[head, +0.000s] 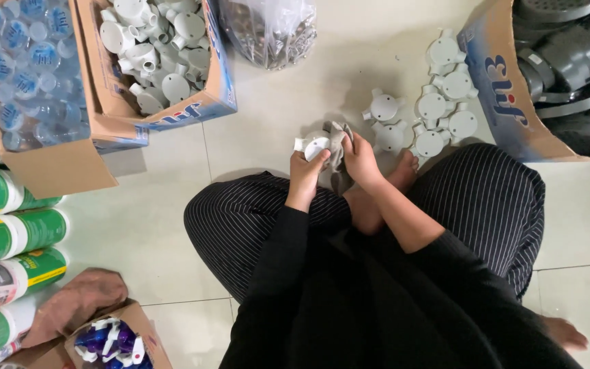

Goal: The person sits on the floor and wipes white plastic parts with a cloth. They pick up each part, wipe it, and place it into a cardboard box. The person repeats this process for multiple parts.

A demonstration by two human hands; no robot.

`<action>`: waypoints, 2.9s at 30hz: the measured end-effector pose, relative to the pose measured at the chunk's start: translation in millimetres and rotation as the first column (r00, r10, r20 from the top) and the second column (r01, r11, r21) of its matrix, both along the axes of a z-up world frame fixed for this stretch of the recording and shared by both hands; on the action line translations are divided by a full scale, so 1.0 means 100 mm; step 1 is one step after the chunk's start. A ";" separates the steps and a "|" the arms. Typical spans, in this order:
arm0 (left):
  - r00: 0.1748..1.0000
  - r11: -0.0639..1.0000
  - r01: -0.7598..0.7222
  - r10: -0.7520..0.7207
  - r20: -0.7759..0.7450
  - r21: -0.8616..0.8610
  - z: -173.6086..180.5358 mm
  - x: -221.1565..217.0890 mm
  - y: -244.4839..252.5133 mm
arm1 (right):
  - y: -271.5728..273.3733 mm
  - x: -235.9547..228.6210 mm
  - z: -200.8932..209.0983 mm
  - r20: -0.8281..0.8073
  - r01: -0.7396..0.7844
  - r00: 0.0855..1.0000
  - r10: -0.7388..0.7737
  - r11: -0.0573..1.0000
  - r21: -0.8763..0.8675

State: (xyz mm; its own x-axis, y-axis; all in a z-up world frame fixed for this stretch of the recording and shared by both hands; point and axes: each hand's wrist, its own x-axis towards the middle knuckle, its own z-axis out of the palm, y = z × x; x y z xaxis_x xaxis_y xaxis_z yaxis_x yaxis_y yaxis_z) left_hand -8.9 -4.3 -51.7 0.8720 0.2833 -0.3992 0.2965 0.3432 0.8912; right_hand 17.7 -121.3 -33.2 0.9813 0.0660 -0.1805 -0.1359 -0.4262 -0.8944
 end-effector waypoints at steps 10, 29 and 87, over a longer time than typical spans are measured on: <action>0.964 0.910 0.220 -0.147 0.223 -0.353 -0.35 -0.02 0.09 | -0.31 0.10 0.42 0.107 -0.063 0.994 0.031 0.948 0.313; 0.787 0.781 0.513 -0.593 0.169 0.355 0.27 -0.05 -0.04 | -0.26 0.05 0.21 0.390 0.019 0.888 0.245 0.826 -0.563; 0.986 0.999 0.011 -0.006 0.166 -0.033 0.99 1.04 0.55 | -1.03 0.27 1.31 -0.098 0.231 0.973 -0.210 0.858 0.459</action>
